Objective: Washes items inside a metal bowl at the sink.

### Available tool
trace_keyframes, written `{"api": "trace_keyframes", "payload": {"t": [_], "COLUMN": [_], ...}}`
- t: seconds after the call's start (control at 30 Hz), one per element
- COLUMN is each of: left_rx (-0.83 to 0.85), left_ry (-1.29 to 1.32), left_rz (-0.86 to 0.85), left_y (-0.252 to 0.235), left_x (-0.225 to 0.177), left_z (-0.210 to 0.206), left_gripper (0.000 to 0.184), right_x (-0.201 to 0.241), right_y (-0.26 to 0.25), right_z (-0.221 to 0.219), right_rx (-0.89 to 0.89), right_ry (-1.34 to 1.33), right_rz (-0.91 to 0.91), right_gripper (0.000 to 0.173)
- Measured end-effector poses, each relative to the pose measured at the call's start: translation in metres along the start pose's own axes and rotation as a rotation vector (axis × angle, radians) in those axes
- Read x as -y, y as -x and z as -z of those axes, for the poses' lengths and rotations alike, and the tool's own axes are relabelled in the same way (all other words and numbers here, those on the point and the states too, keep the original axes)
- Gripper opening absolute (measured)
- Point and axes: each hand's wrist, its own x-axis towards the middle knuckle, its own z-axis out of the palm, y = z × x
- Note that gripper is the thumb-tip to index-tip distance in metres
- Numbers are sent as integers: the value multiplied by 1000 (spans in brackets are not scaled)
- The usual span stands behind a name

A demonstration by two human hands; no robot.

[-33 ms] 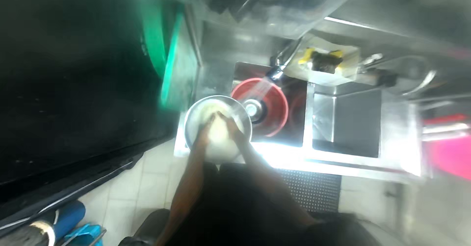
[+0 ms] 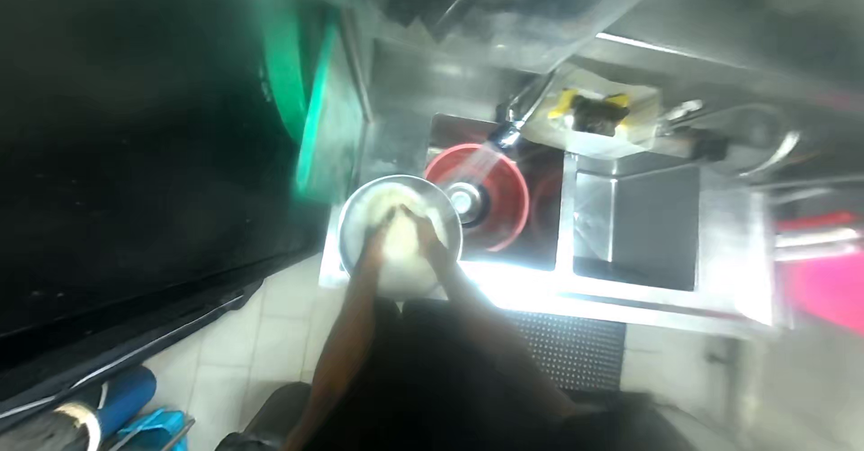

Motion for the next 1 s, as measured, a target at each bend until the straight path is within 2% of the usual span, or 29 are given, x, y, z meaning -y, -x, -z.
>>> {"api": "trace_keyframes", "payload": {"t": [0.07,0.13,0.23,0.3,0.33,0.37,0.4,0.43,0.47,0.5,0.53,0.57,0.7,0.8,0.9,1.0], "left_rx": [-22,-16,-68,-99,-103,-103,-97,-73,-39,-11,-2,-13,-175,-297,-300,-88], "left_ry": [49,115,113,-85,-234,-400,-572,-718,-832,-920,-993,-1074,-1226,-1274,-1323,-1391], "left_rz": [-7,-4,-27,-109,-134,-141,-153,-172,-194,-231,-294,-360,-645,-777,-729,-458], "left_y": [3,11,16,16,15,15,18,23,28,33,35,35,23,9,-2,2], "left_x": [1,1,-1,-1,-4,-8,-14,-19,-23,-23,-21,-16,21,39,47,42], "left_z": [-4,-6,-8,-5,-2,-1,0,0,0,1,2,2,4,6,8,7], "left_gripper": [44,43,44,46,47,46,44,42,40,40,41,46,88,99,94,82], "right_x": [4,11,19,29,39,51,61,67,69,68,66,62,29,13,7,5], "right_y": [11,22,27,34,42,50,57,62,66,68,65,60,27,4,-8,-12], "right_z": [-9,-13,-15,-13,-11,-10,-11,-11,-11,-12,-14,-14,-4,1,2,4], "right_rx": [-122,-224,-295,-272,-204,-112,-15,63,103,74,27,-3,-51,-76,-62,-76], "right_ry": [-109,-142,-10,271,519,789,1004,1108,1129,1110,1147,1214,1428,1511,1582,1605], "right_rz": [-11,5,120,224,258,263,267,289,318,323,351,417,758,918,977,1014], "right_gripper": [56,52,56,50,42,45,56,56,48,50,61,64,57,55,55,54]}}
